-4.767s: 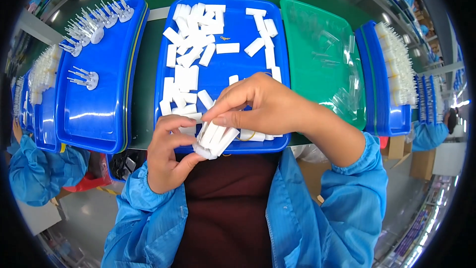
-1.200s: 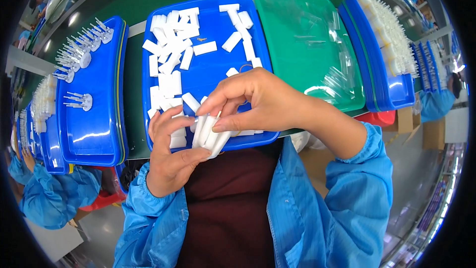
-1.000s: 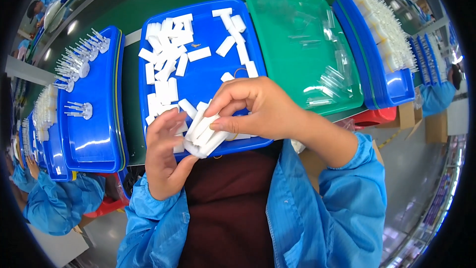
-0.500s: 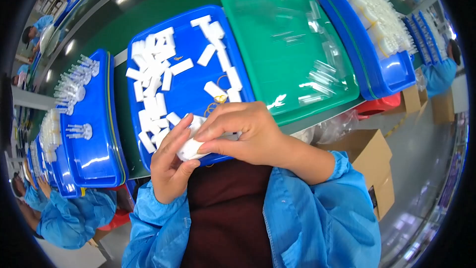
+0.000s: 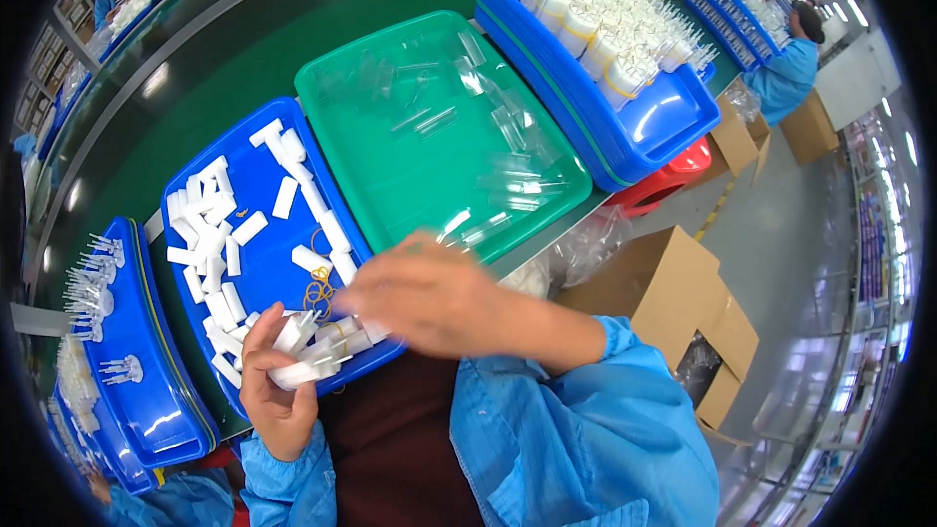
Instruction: The person assembles small white plastic components into a circular holder and secures them with a rubber band by hand.
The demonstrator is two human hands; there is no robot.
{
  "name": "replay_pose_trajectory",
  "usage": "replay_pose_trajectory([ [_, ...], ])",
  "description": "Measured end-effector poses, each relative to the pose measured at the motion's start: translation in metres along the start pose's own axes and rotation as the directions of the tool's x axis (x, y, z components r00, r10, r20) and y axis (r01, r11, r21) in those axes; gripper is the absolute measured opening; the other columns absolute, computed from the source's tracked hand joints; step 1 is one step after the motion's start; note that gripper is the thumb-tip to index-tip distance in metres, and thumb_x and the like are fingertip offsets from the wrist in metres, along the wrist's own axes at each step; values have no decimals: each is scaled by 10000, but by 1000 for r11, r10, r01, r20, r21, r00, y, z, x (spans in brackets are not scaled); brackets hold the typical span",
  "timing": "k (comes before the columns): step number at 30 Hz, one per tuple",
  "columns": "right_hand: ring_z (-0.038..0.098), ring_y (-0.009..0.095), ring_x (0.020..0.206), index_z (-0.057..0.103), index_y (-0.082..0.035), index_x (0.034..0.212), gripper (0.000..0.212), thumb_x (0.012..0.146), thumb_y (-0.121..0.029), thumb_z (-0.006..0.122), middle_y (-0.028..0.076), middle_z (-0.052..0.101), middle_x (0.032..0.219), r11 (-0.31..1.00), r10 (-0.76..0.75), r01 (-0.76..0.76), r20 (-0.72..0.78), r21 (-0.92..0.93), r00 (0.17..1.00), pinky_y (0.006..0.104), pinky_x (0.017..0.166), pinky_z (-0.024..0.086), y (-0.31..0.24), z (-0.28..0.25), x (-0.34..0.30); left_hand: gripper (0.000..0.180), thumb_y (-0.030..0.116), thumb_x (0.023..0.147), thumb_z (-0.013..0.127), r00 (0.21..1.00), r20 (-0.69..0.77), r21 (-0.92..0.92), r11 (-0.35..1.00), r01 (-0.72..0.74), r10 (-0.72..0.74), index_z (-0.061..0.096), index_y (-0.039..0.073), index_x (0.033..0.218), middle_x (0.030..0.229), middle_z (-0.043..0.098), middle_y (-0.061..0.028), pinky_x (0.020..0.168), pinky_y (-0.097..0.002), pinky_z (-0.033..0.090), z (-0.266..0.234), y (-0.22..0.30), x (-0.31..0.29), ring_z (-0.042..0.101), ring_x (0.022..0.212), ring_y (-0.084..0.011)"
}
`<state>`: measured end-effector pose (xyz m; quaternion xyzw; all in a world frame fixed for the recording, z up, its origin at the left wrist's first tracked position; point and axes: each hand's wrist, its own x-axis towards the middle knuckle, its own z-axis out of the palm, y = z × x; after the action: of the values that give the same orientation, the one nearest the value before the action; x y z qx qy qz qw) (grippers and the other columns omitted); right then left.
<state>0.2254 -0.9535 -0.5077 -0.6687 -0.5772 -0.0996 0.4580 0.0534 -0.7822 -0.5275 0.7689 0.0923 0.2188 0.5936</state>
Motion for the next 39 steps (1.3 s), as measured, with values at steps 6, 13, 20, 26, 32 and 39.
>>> replay_pose_trajectory([
  [6,612,201,705,697,-103,825,156,678,-54,714,49,666,768,617,313,-285,-103,-734,944,323,633,428,69,-75,-13,215,18,726,584,998,-65,-68,997,20,-25,468,29,906,1283,472,-251,1015,-421,350,-7,0,-7,485,1183,-303],
  [13,603,201,795,704,-111,831,158,676,-114,734,37,670,773,555,476,-184,129,-812,870,360,721,404,97,-76,-7,225,35,729,595,988,-150,-113,994,11,-28,459,39,908,1273,478,-240,1014,-424,355,-8,3,-8,481,1193,-310],
  [20,559,235,900,666,-101,898,230,675,-94,725,57,634,864,718,345,-82,252,-691,904,378,816,374,101,-49,13,228,19,716,600,975,-208,-77,995,64,-79,475,28,906,1285,478,-236,1005,-401,374,-14,-1,-13,478,1200,-316],
  [26,546,254,918,586,-98,1026,334,711,-24,668,77,584,879,749,351,-73,301,-658,887,401,845,356,95,-43,17,259,-62,701,603,984,-167,94,995,-41,56,513,13,933,1341,431,-222,983,-400,411,-17,-1,-6,486,1214,-336],
  [32,556,282,869,551,-49,1078,313,777,11,612,123,542,922,815,359,-187,225,-548,906,397,785,403,63,-23,24,260,-18,732,641,986,-160,129,991,-23,44,543,26,969,1364,405,-209,935,-421,446,-20,-4,-11,502,1188,-377],
  [39,567,147,797,584,-10,1104,347,772,58,657,107,562,937,921,303,-346,233,178,924,257,683,480,-4,18,30,269,0,761,616,987,-158,130,991,18,3,523,37,1011,1371,396,-204,949,-441,422,-20,-4,-14,488,1190,-387],
])
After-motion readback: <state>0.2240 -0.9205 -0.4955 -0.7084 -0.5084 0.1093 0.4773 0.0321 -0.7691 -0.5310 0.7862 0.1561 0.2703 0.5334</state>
